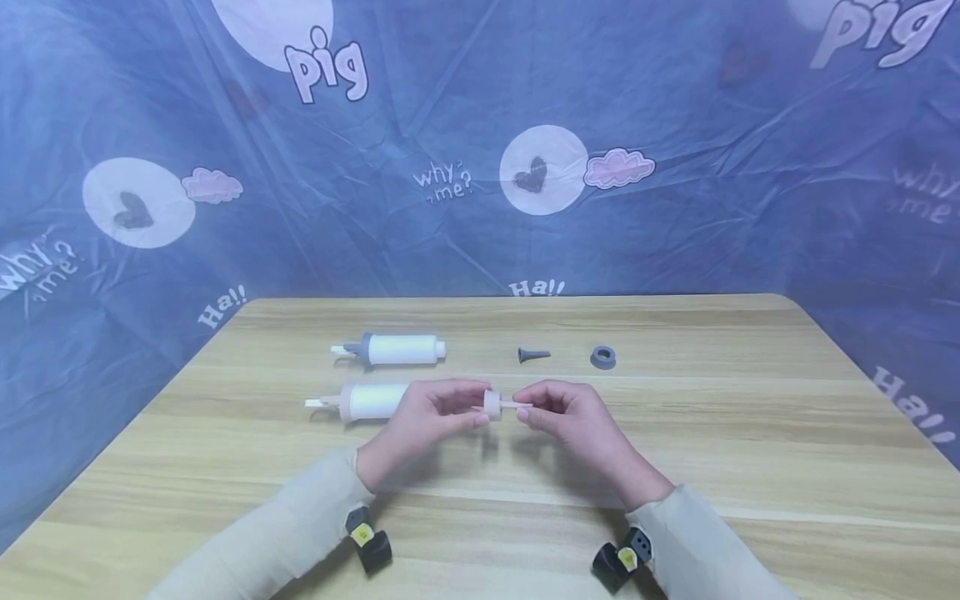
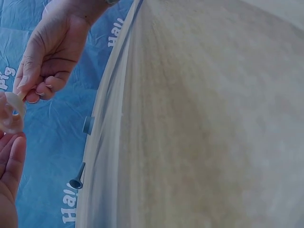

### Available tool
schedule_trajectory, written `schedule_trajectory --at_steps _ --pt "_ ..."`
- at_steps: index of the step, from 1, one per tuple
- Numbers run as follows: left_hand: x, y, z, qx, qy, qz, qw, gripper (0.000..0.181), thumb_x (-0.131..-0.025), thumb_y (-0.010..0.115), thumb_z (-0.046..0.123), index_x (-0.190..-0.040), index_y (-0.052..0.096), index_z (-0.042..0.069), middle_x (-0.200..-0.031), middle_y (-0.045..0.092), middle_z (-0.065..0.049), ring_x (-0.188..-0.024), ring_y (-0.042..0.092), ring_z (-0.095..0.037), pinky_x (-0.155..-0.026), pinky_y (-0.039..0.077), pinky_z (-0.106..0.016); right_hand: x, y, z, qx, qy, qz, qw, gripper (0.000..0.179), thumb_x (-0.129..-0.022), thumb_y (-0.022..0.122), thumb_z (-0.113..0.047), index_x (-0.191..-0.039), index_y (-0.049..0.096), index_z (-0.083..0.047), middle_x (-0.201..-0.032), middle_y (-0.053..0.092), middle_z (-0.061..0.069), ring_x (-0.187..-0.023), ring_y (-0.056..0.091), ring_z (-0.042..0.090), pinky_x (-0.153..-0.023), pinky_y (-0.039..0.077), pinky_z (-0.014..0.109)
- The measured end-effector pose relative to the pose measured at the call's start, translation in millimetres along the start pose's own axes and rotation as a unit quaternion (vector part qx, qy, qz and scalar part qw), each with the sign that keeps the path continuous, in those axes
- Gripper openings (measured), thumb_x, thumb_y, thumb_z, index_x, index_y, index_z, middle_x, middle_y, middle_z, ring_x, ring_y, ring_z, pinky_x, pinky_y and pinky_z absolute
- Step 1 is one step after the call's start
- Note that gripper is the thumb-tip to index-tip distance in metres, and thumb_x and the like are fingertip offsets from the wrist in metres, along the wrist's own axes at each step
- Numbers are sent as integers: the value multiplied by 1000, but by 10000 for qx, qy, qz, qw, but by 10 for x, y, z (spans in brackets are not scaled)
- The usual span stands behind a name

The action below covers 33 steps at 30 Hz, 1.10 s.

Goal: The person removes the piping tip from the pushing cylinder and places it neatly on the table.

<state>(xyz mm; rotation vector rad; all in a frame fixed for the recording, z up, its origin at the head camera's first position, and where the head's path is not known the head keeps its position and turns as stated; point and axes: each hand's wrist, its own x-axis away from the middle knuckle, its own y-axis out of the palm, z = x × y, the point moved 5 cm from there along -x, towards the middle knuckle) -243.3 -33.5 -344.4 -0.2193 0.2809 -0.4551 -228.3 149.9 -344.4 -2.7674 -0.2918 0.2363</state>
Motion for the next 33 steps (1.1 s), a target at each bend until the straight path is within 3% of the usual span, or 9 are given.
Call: schedule_trajectory --at_steps 15,23,33 --pt "-13 58 88 -260 179 -254 9992 39 -76 74 8 -112 64 -2 -106 68 -17 -90 67 -19 -76 53 -22 -9 36 -20 -166 -97 -225 9996 24 -81 69 -11 -100 65 4 -81 65 3 -67 54 7 -59 48 24" --pt "-17 80 89 -336 235 -398 9984 40 -75 75 9 -112 64 -2 -104 69 -13 -83 67 -8 -75 54 -23 -13 38 -20 -289 -179 -255 9991 23 -78 71 -8 -94 61 5 -77 61 2 -66 54 8 -58 48 22" --pt "-26 103 115 -274 208 -330 9989 39 -76 75 11 -112 65 -2 -104 69 -11 -81 65 -5 -74 54 -24 -17 13 -14 -382 -256 -151 9988 21 -79 71 -10 -91 63 5 -77 64 -4 -65 54 7 -58 47 23"
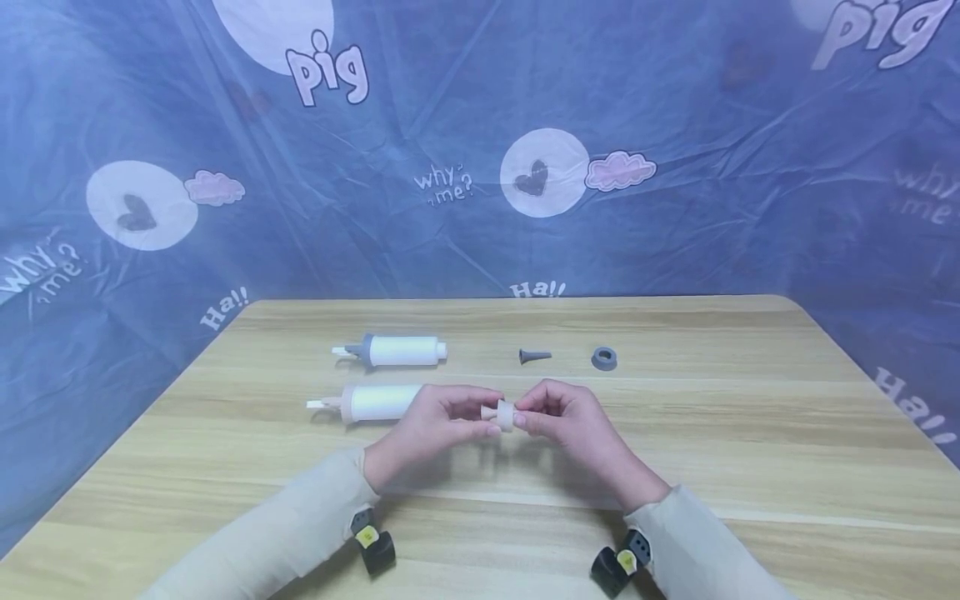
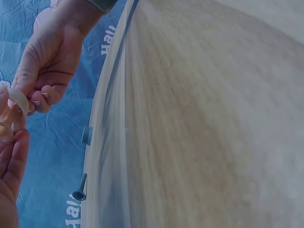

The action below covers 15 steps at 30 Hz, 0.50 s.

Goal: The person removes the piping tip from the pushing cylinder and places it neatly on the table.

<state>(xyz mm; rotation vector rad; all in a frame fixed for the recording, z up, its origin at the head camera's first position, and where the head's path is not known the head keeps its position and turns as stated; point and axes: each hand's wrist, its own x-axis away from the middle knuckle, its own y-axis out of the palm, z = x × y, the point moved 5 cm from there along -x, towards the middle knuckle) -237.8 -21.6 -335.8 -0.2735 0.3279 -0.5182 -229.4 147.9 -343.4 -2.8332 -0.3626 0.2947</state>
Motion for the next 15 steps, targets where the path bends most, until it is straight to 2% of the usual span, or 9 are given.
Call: schedule_trajectory --at_steps 6,15 --pt "4 5 7 22 21 78 10000 39 -75 75 13 -111 66 1 -104 70 -10 -83 66 -7 -74 54 -24 -1 -18 2 -51 -153 93 9998 19 -79 70 -9 -90 64 6 -73 64 -6 -65 56 7 -60 49 24" --pt "2 3 -22 -2 14 192 9998 38 -75 75 14 -110 66 1 -101 70 -9 -79 65 -4 -71 54 -24 1 -21 9 -119 -103 103 9998 18 -79 70 -8 -90 65 5 -70 63 -7 -64 56 7 -60 50 26"
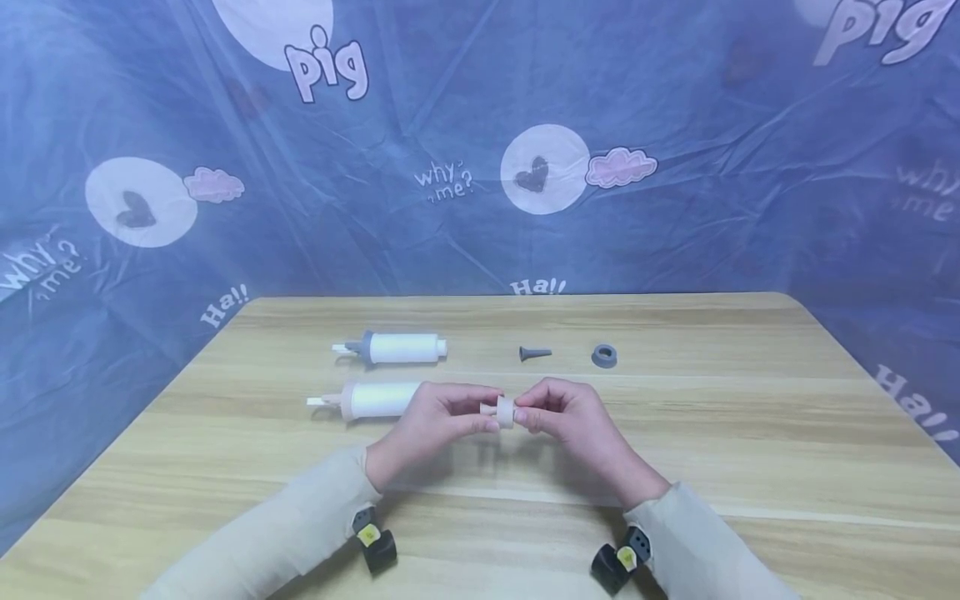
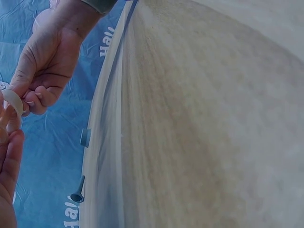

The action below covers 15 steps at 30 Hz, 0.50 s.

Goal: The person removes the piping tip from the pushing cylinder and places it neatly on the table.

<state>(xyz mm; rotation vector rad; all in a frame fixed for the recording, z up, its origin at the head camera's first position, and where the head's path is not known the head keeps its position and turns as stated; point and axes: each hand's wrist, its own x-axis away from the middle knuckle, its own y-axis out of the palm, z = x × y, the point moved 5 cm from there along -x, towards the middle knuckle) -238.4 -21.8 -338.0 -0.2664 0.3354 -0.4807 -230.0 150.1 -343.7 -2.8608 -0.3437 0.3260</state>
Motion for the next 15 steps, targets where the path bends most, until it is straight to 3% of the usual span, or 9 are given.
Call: schedule_trajectory --at_steps 7,15 --pt "25 -1 17 109 98 4 9999 36 -75 74 13 -110 67 4 -102 70 -10 -80 66 -5 -71 55 -25 22 20 -13 -17 21 16 10000 20 -80 70 -8 -91 64 7 -69 62 -6 -64 56 7 -60 50 26" --pt "51 -16 25 214 199 68 9996 36 -77 73 10 -110 66 -1 -103 69 -13 -80 66 -5 -71 55 -26 45 43 -29 29 100 55 9999 24 -81 69 -10 -97 63 7 -72 62 -7 -65 55 7 -59 49 25"
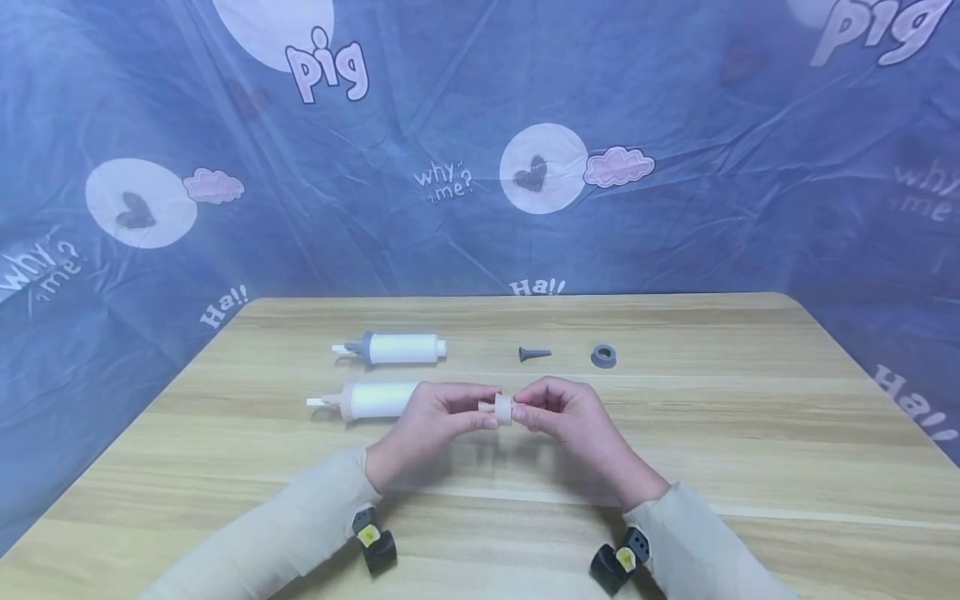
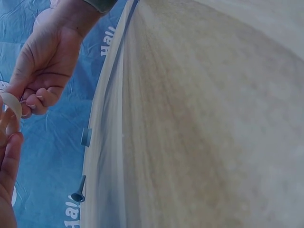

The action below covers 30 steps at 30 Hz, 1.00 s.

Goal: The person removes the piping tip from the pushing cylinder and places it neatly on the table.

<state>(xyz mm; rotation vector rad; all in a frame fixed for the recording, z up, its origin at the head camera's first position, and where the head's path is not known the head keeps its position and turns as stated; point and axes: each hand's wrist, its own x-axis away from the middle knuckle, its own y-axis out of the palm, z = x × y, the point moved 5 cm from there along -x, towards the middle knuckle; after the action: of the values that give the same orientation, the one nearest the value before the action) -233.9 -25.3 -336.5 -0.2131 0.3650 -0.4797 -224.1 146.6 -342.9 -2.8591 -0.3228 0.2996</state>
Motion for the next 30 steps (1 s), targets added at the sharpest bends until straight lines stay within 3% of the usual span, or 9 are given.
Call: schedule_trajectory --at_steps 9,14,23,30 --pt "-18 -7 2 -36 15 70 10000 33 -76 73 9 -109 68 3 -104 69 -12 -81 66 -5 -71 55 -26 -18 29 -17 -19 -49 -262 9996 38 -79 70 -8 -112 58 8 -93 67 0 -81 62 8 -70 53 24" --pt "-43 -1 18 -36 34 31 10000 33 -76 74 11 -108 68 5 -104 69 -10 -83 66 -6 -72 55 -26 -16 44 -23 -208 -189 -386 9989 42 -78 71 -5 -114 55 11 -96 67 -3 -83 63 7 -72 54 24" --pt "-57 6 20 -88 -31 -3 10000 34 -75 74 11 -109 68 5 -104 69 -10 -83 66 -7 -72 55 -26 -36 58 17 -300 -89 -518 9982 45 -76 73 -5 -115 55 9 -93 66 -9 -84 64 8 -72 54 24" --pt "-70 22 37 -221 6 93 9997 33 -76 74 11 -108 68 3 -103 69 -9 -85 67 -8 -73 54 -24 -36 48 13 -223 56 -419 9989 42 -77 72 -7 -113 57 8 -98 67 6 -82 64 9 -71 54 24"
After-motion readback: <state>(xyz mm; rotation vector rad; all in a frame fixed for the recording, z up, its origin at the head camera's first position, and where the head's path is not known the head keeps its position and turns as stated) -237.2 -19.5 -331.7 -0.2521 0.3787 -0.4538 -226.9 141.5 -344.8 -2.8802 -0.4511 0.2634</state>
